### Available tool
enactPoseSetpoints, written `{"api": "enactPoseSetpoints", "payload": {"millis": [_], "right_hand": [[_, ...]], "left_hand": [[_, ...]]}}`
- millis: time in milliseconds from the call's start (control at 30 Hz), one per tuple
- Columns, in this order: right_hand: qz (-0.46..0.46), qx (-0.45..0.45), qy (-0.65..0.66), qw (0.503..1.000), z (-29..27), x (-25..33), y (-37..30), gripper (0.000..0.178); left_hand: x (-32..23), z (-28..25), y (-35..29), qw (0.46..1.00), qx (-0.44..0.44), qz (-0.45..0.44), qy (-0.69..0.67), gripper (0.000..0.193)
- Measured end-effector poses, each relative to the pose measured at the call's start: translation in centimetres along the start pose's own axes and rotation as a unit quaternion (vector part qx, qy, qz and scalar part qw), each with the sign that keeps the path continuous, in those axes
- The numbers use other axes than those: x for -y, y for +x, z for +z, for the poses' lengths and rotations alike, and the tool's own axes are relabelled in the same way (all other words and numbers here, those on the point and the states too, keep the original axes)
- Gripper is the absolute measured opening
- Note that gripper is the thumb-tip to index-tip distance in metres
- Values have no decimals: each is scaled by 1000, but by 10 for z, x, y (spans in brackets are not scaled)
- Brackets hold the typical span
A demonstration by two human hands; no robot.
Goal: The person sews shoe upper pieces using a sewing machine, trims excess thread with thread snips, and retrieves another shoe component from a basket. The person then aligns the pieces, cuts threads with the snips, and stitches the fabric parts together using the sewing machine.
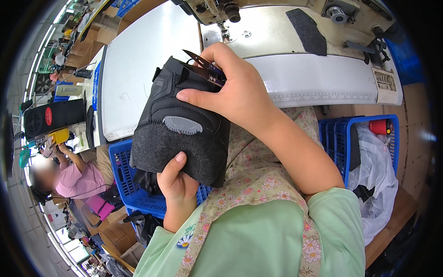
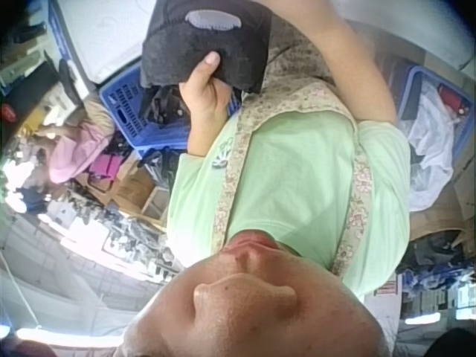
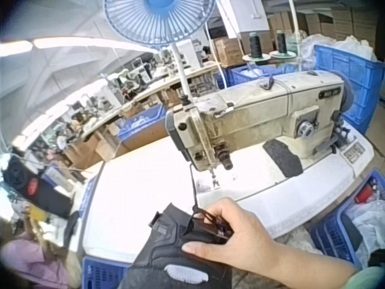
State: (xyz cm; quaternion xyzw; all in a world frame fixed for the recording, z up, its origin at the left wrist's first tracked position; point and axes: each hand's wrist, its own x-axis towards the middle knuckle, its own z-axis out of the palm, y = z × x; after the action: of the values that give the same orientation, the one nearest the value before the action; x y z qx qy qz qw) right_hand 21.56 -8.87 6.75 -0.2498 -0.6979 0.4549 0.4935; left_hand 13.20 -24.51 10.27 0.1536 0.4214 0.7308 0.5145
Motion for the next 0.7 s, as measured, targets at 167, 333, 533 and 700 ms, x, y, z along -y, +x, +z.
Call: {"api": "enactPoseSetpoints", "payload": {"millis": [167, 333, 533, 700], "right_hand": [[7, 2, 4, 1000, 1, 0, 0, 49], [2, 0, -2, 1000, 1, -1, -1, 49], [-1, -2, -4, 1000, 1, -2, -1, 50], [2, -2, -14, 1000, 1, -3, -1, 50]], "left_hand": [[-1, 0, -2, 1000, -16, -6, 10, 72], [1, -2, -1, 1000, -22, -1, 9, 73], [3, 1, -3, 999, -33, 6, -5, 74], [3, -1, -3, 1000, -30, -7, -4, 75]]}}
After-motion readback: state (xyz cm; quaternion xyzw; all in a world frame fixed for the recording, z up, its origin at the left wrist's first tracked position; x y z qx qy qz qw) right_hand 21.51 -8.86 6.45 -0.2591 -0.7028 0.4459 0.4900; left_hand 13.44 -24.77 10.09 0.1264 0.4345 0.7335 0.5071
